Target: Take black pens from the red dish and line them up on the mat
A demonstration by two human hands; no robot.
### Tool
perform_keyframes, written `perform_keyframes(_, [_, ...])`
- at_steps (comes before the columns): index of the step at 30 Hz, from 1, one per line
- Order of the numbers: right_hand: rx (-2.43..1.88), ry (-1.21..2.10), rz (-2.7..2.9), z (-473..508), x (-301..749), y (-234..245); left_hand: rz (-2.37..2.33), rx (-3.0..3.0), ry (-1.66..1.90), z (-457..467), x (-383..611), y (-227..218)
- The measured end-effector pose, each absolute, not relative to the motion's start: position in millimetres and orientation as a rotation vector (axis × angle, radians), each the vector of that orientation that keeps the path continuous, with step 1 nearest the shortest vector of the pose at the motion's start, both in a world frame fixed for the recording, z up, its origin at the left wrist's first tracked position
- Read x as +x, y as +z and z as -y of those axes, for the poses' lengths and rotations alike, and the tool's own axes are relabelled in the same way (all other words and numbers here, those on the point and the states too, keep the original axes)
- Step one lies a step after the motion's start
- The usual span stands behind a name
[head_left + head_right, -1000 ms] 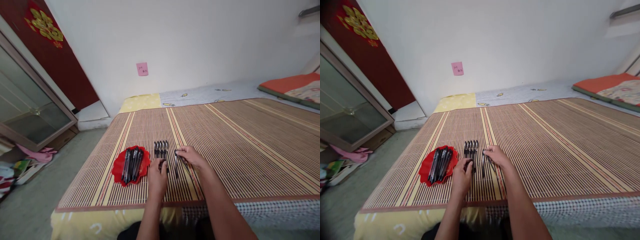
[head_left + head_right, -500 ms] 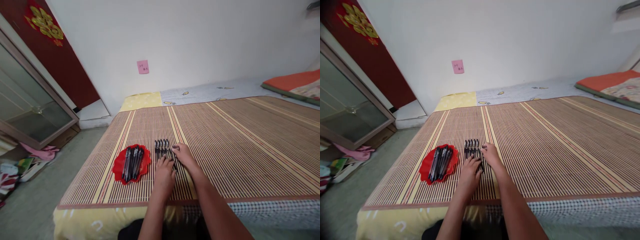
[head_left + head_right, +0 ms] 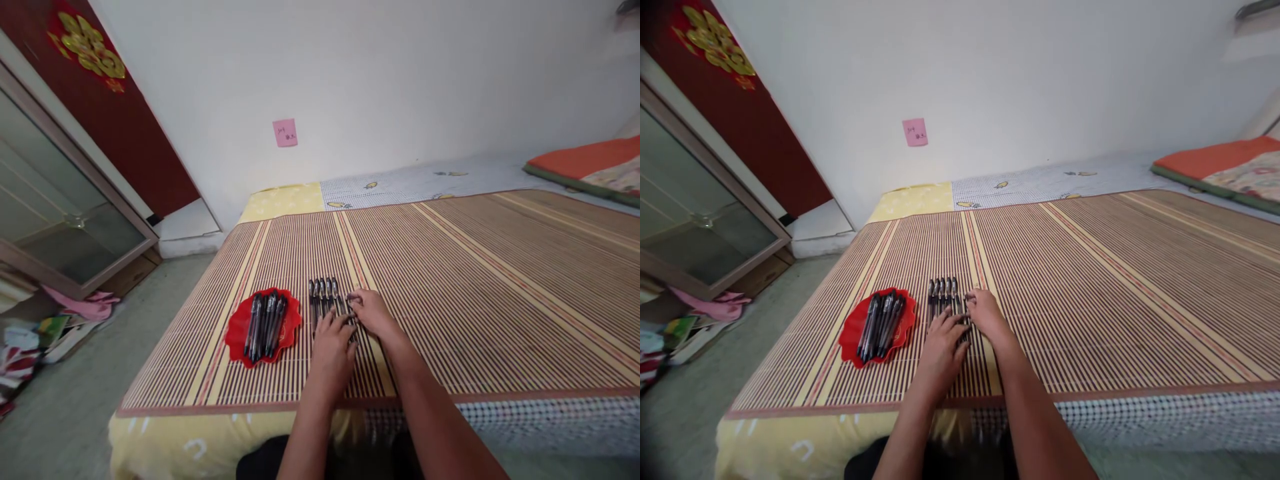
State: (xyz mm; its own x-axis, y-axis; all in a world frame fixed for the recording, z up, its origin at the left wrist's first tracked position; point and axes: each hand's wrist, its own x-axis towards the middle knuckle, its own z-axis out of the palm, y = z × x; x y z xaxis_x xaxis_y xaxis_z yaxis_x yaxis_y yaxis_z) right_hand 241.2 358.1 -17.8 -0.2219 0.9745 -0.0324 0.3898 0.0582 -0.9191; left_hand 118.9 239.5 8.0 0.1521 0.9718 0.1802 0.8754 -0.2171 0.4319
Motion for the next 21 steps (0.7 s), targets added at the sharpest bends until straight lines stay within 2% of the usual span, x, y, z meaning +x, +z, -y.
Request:
perform_keyframes(12, [-1.288, 1.349, 1.547, -354.0, 232.3, -16.6, -1.848, 2.161, 0.672, -238.8, 117.3, 4.7])
perform_keyframes(21, [-1.268, 1.368, 1.510, -354.7, 232.2, -17.1, -1.905, 2.152, 0.723, -239.6, 115.1, 2.0])
